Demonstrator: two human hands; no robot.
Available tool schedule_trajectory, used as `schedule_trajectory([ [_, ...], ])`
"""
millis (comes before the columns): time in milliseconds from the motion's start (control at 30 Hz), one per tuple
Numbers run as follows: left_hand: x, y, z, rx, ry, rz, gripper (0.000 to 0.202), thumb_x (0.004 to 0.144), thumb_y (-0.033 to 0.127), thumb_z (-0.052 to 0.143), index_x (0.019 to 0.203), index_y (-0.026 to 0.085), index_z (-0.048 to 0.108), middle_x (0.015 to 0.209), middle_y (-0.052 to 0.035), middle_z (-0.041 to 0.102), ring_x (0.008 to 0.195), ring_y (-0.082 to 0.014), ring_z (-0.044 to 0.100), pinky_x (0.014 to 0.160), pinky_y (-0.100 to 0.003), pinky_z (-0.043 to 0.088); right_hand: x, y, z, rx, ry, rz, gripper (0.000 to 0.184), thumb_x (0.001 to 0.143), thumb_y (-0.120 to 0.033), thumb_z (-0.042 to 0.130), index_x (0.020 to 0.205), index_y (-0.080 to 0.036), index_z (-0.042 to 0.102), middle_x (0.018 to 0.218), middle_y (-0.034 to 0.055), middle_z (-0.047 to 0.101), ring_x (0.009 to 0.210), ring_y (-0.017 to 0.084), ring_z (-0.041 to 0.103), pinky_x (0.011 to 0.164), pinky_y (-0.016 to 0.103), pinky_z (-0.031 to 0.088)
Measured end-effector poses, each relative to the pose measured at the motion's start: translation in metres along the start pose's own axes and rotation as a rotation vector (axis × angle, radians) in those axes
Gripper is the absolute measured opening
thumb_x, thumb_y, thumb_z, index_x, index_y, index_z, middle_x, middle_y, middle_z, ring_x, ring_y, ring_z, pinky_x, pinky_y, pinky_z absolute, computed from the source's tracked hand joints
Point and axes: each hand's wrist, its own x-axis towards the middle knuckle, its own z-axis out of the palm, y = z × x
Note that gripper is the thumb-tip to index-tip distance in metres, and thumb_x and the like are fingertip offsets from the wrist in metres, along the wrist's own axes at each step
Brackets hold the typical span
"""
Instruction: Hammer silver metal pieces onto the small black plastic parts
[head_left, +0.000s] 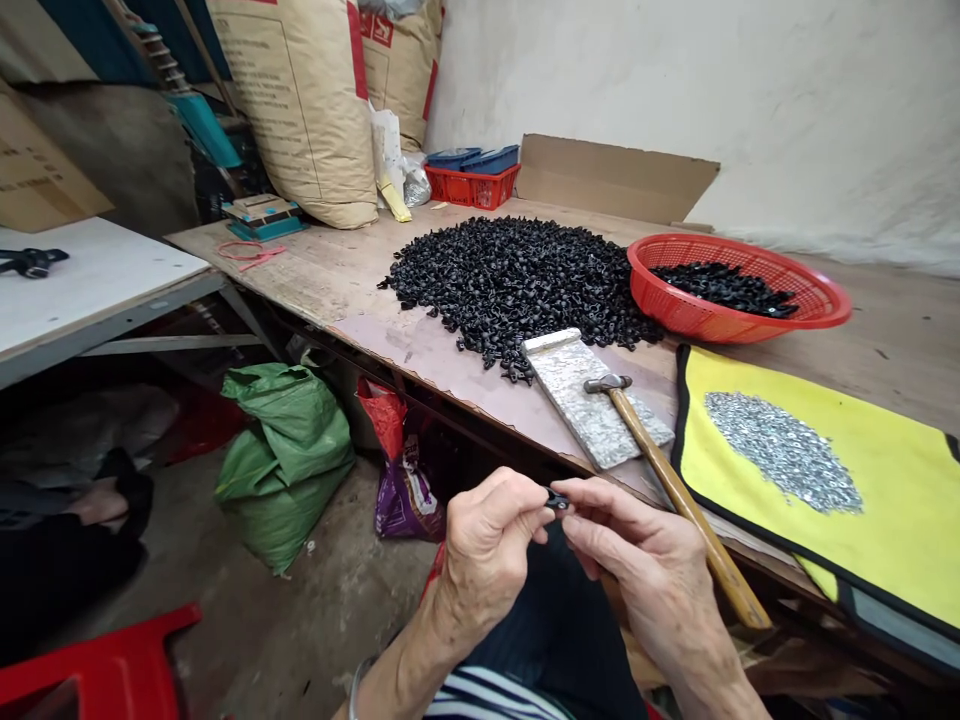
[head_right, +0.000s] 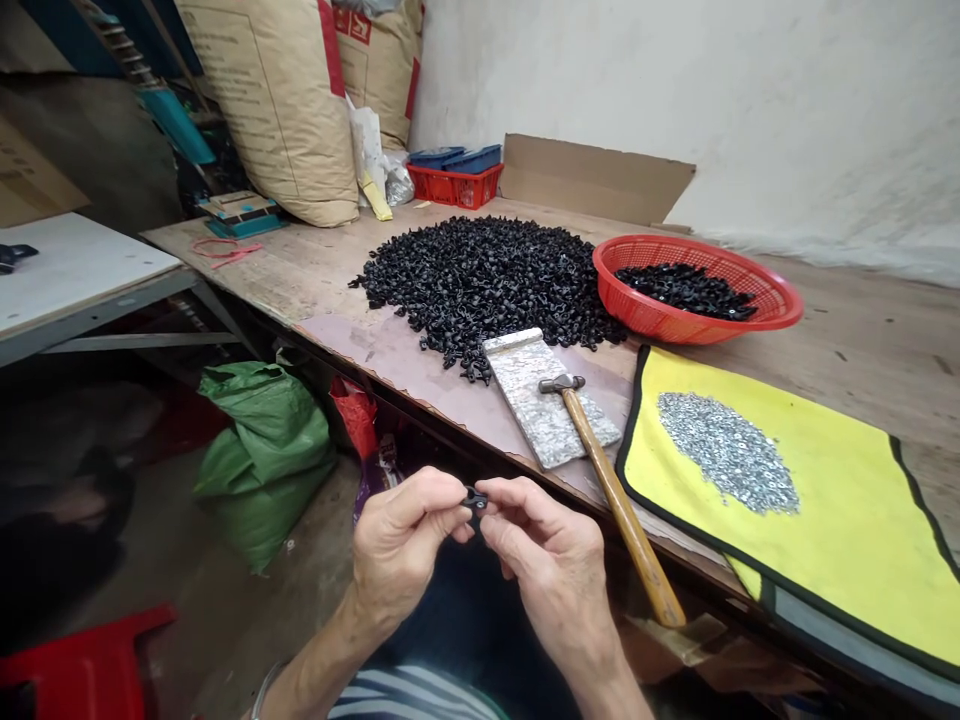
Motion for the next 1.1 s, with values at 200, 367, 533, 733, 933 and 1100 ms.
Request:
schedule_trajectory([
  [200, 0.000, -0.005, -0.003, 0.123, -0.015, 0.271, 0.028, 0.078, -0.003, 0.050, 0.090, 0.019, 0.061, 0.074, -0.0025, 0.058, 0.062, -0.0094, 0.055, 0.053, -0.020, 0.046, -0.002, 0.002, 0.003, 0.028, 0.024, 0.006, 0.022, 0.065, -0.029, 0.070, 0.085, -0.020, 0.069, 0.071, -0.0003, 0.061, 0.050, 0.007, 0.046, 0.042, 0.019, 0.038],
  [367, 0.002, -0.004, -0.003, 0.133, -0.024, 0.315, 0.029, 0.076, -0.004, 0.051, 0.090, 0.019, 0.061, 0.078, -0.0041, 0.060, 0.063, -0.0102, 0.056, 0.053, -0.020, 0.046, 0.000, 0.002, 0.002, 0.005, 0.025, -0.017, 0.020, 0.066, -0.028, 0.070, 0.085, -0.021, 0.069, 0.075, -0.0012, 0.060, 0.051, 0.006, 0.046, 0.042, 0.019, 0.037],
  [533, -0.004, -0.001, -0.004, -0.013, -0.046, 0.018, 0.016, 0.078, 0.004, 0.054, 0.078, 0.018, 0.062, 0.061, 0.0006, 0.057, 0.054, -0.0097, 0.054, 0.051, -0.021, 0.045, -0.004, 0.000, 0.000, -0.114, -0.079, -0.099, 0.011, 0.076, -0.028, 0.060, 0.081, -0.020, 0.065, 0.067, -0.0031, 0.057, 0.052, 0.006, 0.044, 0.046, 0.019, 0.035],
  [733, -0.013, -0.015, -0.002, -0.050, -0.061, -0.169, 0.009, 0.077, 0.015, 0.058, 0.073, 0.020, 0.064, 0.054, 0.0031, 0.055, 0.046, -0.0104, 0.054, 0.047, -0.021, 0.044, -0.007, 0.002, -0.004, -0.240, -0.133, -0.011, 0.006, 0.078, -0.020, 0.050, 0.077, -0.018, 0.056, 0.061, -0.0047, 0.051, 0.057, 0.007, 0.046, 0.054, 0.019, 0.036],
  [933, -0.019, -0.009, 0.008, -0.131, -0.081, -0.359, 0.009, 0.074, 0.021, 0.060, 0.065, 0.020, 0.063, 0.050, 0.0037, 0.051, 0.040, -0.0108, 0.054, 0.044, -0.021, 0.043, -0.013, 0.007, -0.013, -0.295, -0.093, 0.063, 0.004, 0.070, -0.018, 0.053, 0.066, -0.017, 0.054, 0.057, -0.0042, 0.050, 0.052, 0.007, 0.045, 0.047, 0.018, 0.032],
  [1100, -0.029, -0.010, 0.014, -0.278, -0.142, -0.545, 0.011, 0.069, 0.026, 0.065, 0.078, 0.020, 0.065, 0.058, 0.0029, 0.055, 0.038, -0.0099, 0.053, 0.039, -0.022, 0.042, -0.013, 0.000, -0.029, -0.233, -0.190, 0.240, 0.004, 0.060, -0.015, 0.051, 0.060, -0.015, 0.056, 0.050, -0.0044, 0.052, 0.040, 0.005, 0.043, 0.038, 0.016, 0.029],
])
